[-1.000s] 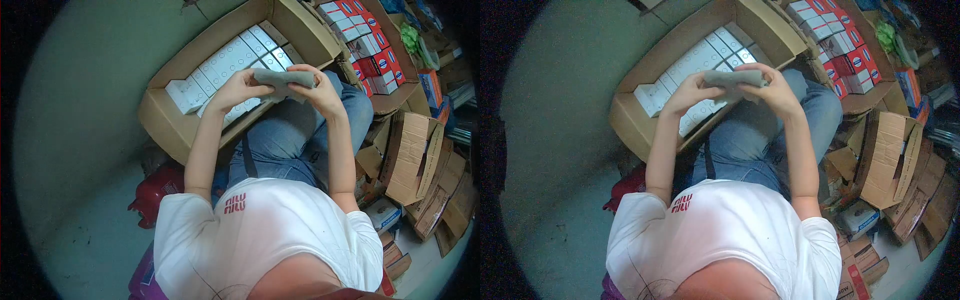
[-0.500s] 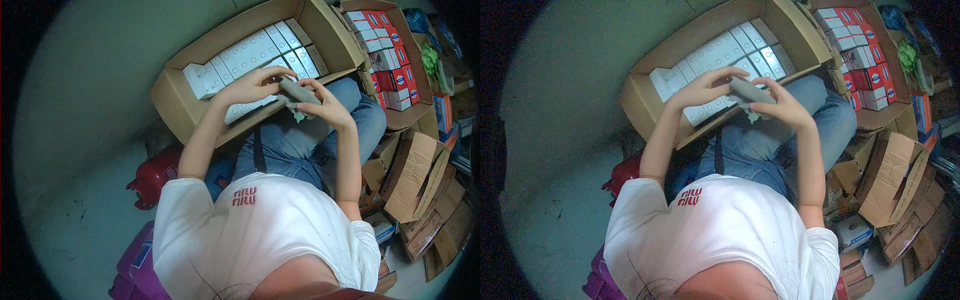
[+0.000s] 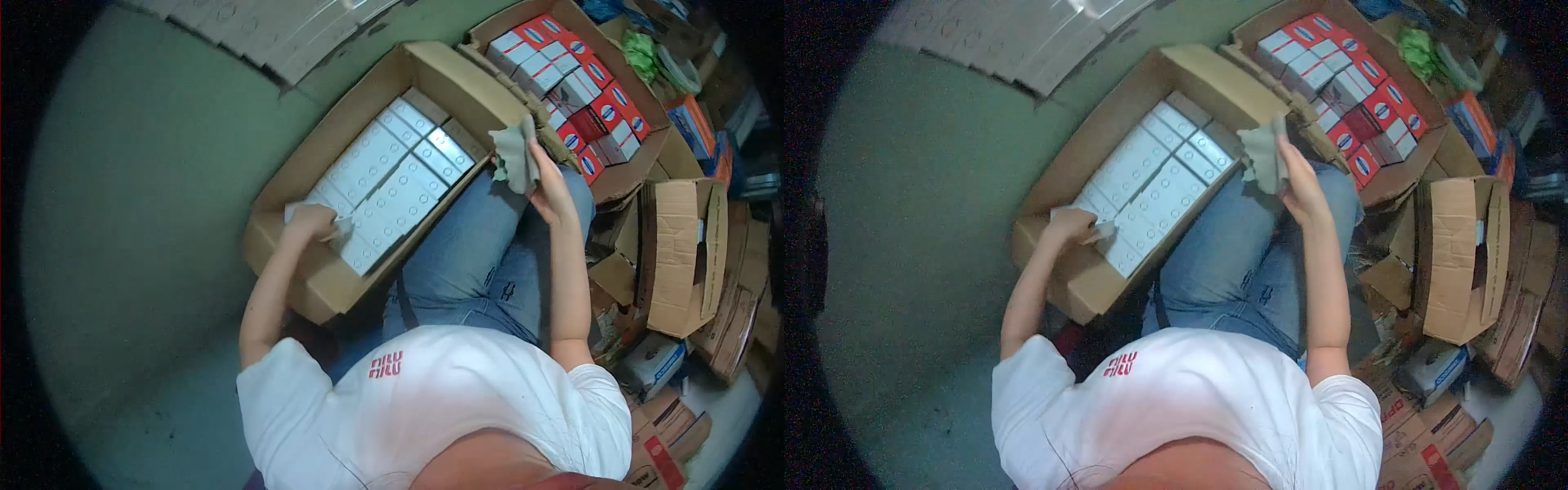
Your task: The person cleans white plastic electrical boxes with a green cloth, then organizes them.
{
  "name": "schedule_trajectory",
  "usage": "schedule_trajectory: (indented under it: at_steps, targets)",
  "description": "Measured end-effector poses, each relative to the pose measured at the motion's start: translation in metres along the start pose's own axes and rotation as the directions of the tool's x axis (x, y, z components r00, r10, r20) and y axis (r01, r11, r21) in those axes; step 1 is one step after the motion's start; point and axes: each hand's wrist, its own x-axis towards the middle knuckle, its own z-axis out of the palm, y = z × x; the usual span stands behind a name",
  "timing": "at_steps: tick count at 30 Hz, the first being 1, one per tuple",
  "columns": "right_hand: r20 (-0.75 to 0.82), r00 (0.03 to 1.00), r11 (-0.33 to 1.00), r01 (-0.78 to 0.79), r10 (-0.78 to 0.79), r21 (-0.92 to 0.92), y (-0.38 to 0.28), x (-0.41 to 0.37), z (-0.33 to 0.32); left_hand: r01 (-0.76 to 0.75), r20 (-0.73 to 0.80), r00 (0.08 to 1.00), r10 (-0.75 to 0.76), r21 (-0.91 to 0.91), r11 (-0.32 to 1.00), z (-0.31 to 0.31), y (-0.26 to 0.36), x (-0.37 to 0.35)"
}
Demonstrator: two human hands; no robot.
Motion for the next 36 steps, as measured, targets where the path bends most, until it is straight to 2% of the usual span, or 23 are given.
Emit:
schedule_trajectory:
  at_steps: [1,2,4,5,6,8,9,10,11,13,16,17,19,20,21,23,25,26,29,30,31,33,36]
  targets:
    - [-0.039,0.999,0.998,0.015,-0.012,0.063,-0.008,0.003,-0.007,-0.06,-0.049,0.997,0.055,-0.098,0.993,-0.023,0.004,-0.001]
    - [-0.022,0.994,0.992,0.106,-0.104,0.068,-0.018,0.003,-0.01,-0.069,-0.083,0.996,0.045,-0.322,0.944,-0.053,0.013,-0.004]
    - [-0.125,0.964,0.97,0.24,-0.233,0.044,-0.034,0.009,-0.017,-0.103,-0.134,0.991,0.011,-0.706,0.701,-0.109,0.047,-0.003]
    - [-0.174,0.94,0.952,0.304,-0.295,0.029,-0.043,0.013,-0.017,-0.32,-0.355,0.933,0.064,-0.732,0.602,-0.122,0.061,0.01]
    - [-0.246,0.89,0.922,0.383,-0.384,-0.053,-0.052,0.016,-0.013,-0.526,-0.558,0.825,0.089,-0.699,0.484,-0.136,0.078,0.025]
    - [-0.244,0.751,0.79,0.571,-0.613,-0.224,-0.068,0.035,-0.017,-0.681,-0.733,0.676,-0.074,-0.659,0.319,-0.187,0.136,0.044]
    - [-0.228,0.665,0.7,0.643,-0.711,-0.311,-0.078,0.046,-0.019,-0.659,-0.751,0.605,-0.265,-0.659,0.361,-0.205,0.162,0.066]
    - [-0.181,0.541,0.567,0.74,-0.821,-0.362,-0.089,0.057,-0.016,-0.639,-0.696,0.612,-0.377,-0.715,0.283,-0.229,0.193,0.075]
    - [-0.162,0.519,0.539,0.752,-0.839,-0.38,-0.102,0.058,-0.004,-0.729,-0.753,0.522,-0.401,-0.638,0.247,-0.244,0.215,0.1]
    - [-0.03,0.432,0.378,0.751,-0.901,-0.541,-0.112,0.079,-0.002,-0.798,-0.746,0.497,-0.443,-0.593,0.105,-0.264,0.253,0.157]
    - [0.245,0.273,0.031,0.726,-0.93,-0.687,-0.128,0.083,0.002,-0.898,-0.708,0.404,-0.579,-0.426,-0.106,-0.302,0.317,0.198]
    - [0.319,0.22,-0.083,0.692,-0.922,-0.718,-0.13,0.085,-0.004,-0.892,-0.672,0.433,-0.601,-0.415,-0.178,-0.308,0.325,0.206]
    - [0.34,0.203,-0.151,0.614,-0.918,-0.775,-0.138,0.101,-0.031,-0.846,-0.626,0.533,-0.569,-0.414,-0.336,-0.314,0.33,0.23]
    - [0.322,0.198,-0.157,0.574,-0.926,-0.804,-0.143,0.11,-0.044,-0.821,-0.504,0.513,-0.695,-0.526,-0.224,-0.318,0.339,0.236]
    - [0.304,0.197,-0.159,0.533,-0.932,-0.831,-0.146,0.119,-0.055,-0.845,-0.607,0.494,-0.622,-0.502,-0.182,-0.313,0.339,0.25]
    - [0.233,0.192,-0.096,0.539,-0.953,-0.837,-0.147,0.139,-0.074,-0.82,-0.652,0.515,-0.557,-0.564,-0.098,-0.302,0.343,0.275]
    - [0.217,0.215,-0.052,0.586,-0.952,-0.808,-0.142,0.152,-0.087,-0.809,-0.587,0.556,-0.588,-0.544,-0.222,-0.298,0.35,0.302]
    - [0.259,0.254,-0.035,0.647,-0.932,-0.762,-0.134,0.156,-0.088,-0.803,-0.552,0.574,-0.605,-0.527,-0.28,-0.297,0.352,0.314]
    - [0.345,0.386,0.001,0.667,-0.855,-0.745,-0.123,0.167,-0.085,-0.729,-0.359,0.664,-0.656,-0.508,-0.459,-0.292,0.351,0.332]
    - [0.285,0.426,0.058,0.634,-0.858,-0.771,-0.125,0.17,-0.087,-0.751,-0.452,0.622,-0.639,-0.574,-0.325,-0.287,0.345,0.336]
    - [0.246,0.437,0.087,0.614,-0.865,-0.784,-0.127,0.179,-0.094,-0.761,-0.456,0.599,-0.658,-0.579,-0.292,-0.294,0.354,0.331]
    - [0.121,0.334,0.067,0.5,-0.935,-0.863,-0.126,0.195,-0.104,-0.669,-0.559,0.64,-0.527,-0.743,-0.025,-0.288,0.34,0.331]
    - [0.251,0.341,-0.033,0.535,-0.906,-0.844,-0.127,0.181,-0.103,-0.685,-0.522,0.646,-0.557,-0.719,-0.121,-0.287,0.337,0.337]
